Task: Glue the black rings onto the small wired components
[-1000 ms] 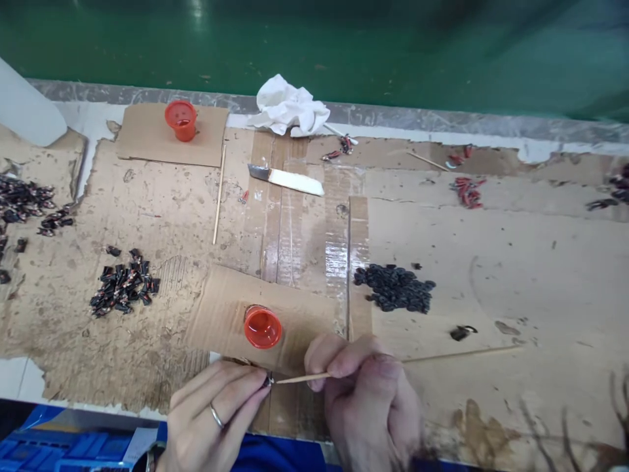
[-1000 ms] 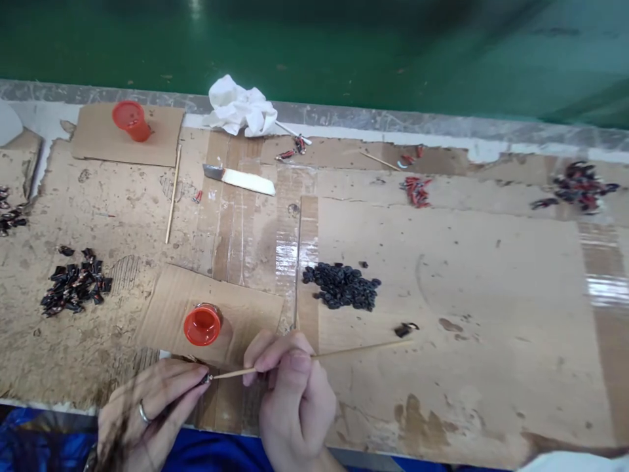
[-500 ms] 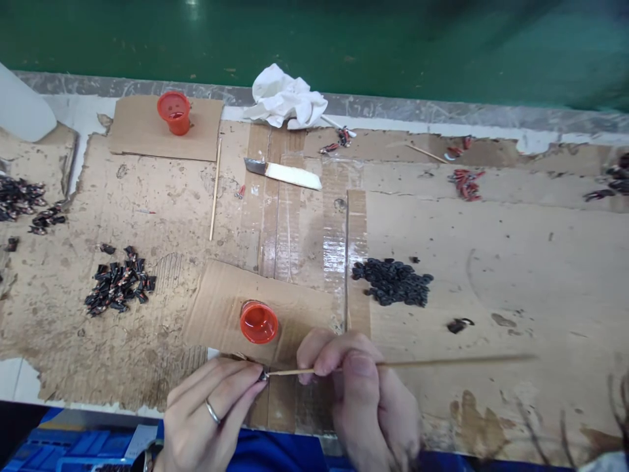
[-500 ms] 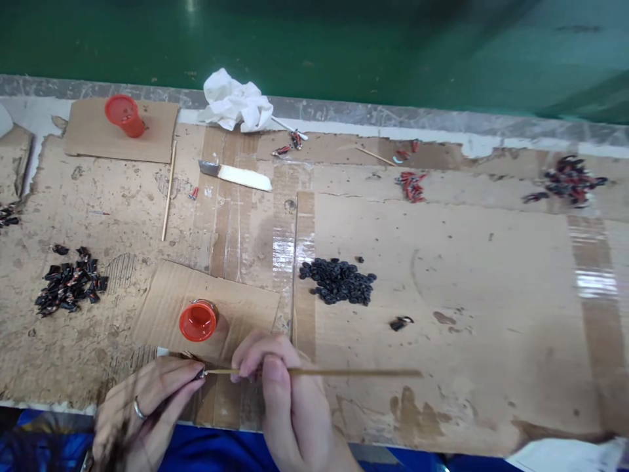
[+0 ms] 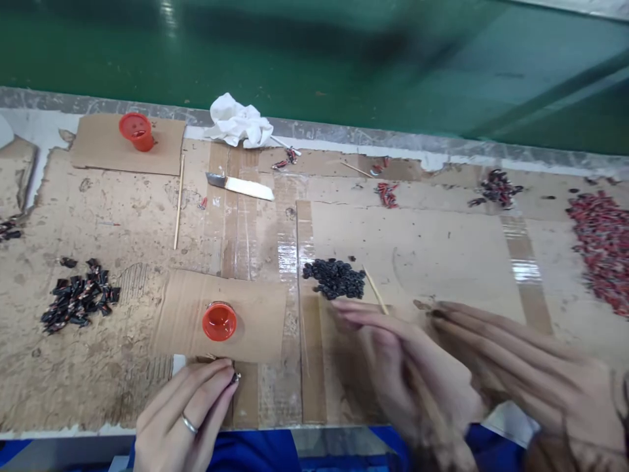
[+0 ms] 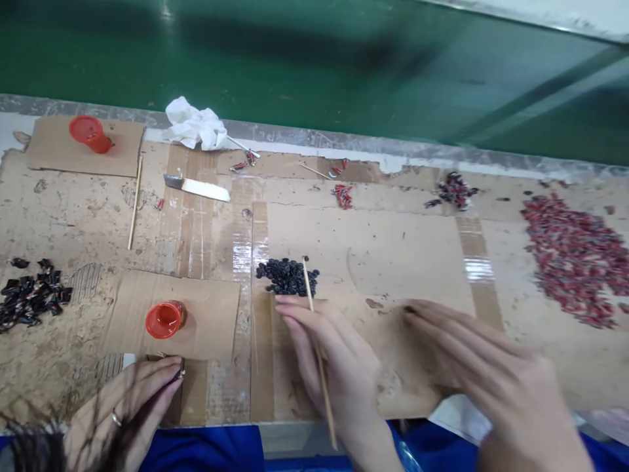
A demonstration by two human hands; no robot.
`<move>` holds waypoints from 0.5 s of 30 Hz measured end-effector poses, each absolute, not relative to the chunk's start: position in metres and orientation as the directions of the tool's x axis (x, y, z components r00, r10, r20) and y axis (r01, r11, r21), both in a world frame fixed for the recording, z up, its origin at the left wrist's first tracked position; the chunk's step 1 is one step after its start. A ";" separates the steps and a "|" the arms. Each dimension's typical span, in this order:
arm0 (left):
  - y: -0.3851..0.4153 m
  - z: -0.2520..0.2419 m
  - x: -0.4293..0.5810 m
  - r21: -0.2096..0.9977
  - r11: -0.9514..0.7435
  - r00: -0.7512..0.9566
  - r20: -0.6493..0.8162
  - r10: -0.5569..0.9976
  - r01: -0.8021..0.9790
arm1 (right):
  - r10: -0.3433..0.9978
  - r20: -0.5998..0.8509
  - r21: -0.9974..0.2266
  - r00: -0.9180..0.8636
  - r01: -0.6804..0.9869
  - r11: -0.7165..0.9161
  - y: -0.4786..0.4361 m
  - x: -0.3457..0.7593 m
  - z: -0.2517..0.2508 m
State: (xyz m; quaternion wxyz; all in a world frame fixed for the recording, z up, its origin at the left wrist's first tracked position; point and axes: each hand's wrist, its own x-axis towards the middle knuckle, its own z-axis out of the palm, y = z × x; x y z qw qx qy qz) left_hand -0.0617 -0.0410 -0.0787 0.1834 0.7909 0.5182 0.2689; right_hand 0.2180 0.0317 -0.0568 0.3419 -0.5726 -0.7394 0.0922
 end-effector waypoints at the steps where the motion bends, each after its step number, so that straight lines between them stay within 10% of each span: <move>1: -0.042 -0.080 -0.059 0.553 -0.400 0.322 0.237 0.917 0.731 | 0.905 0.407 -0.509 -0.127 0.791 0.340 0.035 0.218 -0.058; 15: -0.034 -0.071 -0.053 0.749 -0.273 0.151 0.228 0.962 0.603 | 0.917 0.328 -0.538 -0.224 0.754 0.377 0.045 0.223 -0.064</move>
